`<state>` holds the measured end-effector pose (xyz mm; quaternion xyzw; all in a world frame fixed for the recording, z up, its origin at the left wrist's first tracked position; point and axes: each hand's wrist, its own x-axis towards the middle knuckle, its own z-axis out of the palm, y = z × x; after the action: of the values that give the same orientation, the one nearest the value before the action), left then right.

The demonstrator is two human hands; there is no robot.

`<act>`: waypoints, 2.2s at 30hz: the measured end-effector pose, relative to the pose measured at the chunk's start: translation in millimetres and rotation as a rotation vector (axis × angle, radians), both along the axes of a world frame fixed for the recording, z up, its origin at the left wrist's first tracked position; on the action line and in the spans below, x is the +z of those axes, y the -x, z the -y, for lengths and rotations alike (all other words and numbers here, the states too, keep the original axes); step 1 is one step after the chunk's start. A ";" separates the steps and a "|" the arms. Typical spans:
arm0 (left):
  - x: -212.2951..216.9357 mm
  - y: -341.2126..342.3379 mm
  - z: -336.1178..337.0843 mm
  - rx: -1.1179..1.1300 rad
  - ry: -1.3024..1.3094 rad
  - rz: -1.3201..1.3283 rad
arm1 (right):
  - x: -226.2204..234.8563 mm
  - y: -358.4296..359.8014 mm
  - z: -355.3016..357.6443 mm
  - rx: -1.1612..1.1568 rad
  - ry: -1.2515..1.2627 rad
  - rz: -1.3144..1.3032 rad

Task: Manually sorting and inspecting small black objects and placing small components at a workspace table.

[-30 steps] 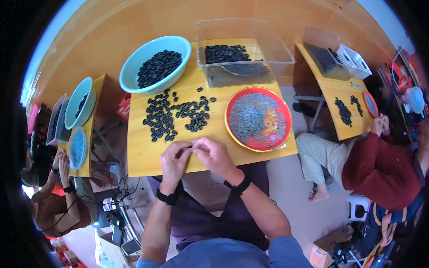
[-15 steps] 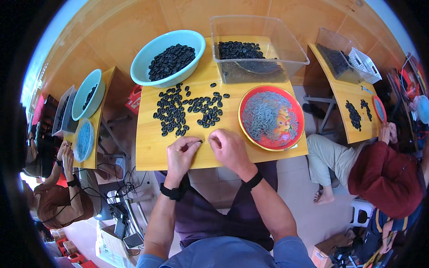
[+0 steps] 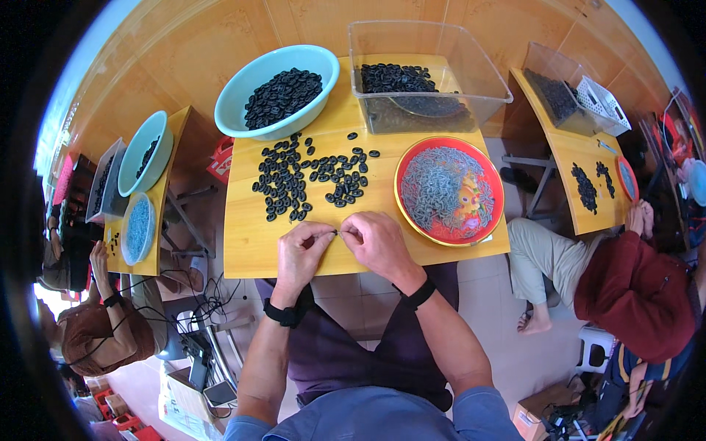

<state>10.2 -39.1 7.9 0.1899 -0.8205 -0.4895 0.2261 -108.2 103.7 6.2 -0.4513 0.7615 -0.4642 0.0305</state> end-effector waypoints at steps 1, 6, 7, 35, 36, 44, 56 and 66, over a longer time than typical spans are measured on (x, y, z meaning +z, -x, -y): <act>0.8 0.1 0.1 -0.008 0.015 0.008 | 0.6 -0.1 0.1 -0.001 -0.003 -0.006; 1.4 -0.2 -0.2 -0.012 0.033 0.014 | 1.6 -0.6 -0.5 -0.012 0.003 0.009; 0.8 -0.3 0.0 -0.012 0.037 0.014 | 0.6 -0.4 -0.3 -0.009 0.000 0.004; -3.4 -1.3 0.4 0.033 -0.091 0.062 | 2.4 -3.1 -1.8 0.003 -0.005 0.180; -2.2 -1.3 0.7 0.034 -0.092 0.060 | 0.4 -2.2 -1.7 0.004 -0.006 0.178; -8.2 -1.9 1.0 0.014 -0.138 0.042 | -0.2 -0.7 -0.1 0.005 -0.024 0.115; -12.5 0.3 2.9 0.138 -0.375 -0.077 | 5.8 3.4 8.2 -0.069 -0.123 -0.113; -16.9 -0.4 9.9 0.117 -0.431 -0.078 | 4.2 -5.4 -1.8 -0.154 -0.142 -0.012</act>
<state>10.6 -49.0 -9.0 0.2619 -0.6751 -0.6466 0.2398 -102.8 105.5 10.4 -0.3909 0.8251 -0.4073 0.0222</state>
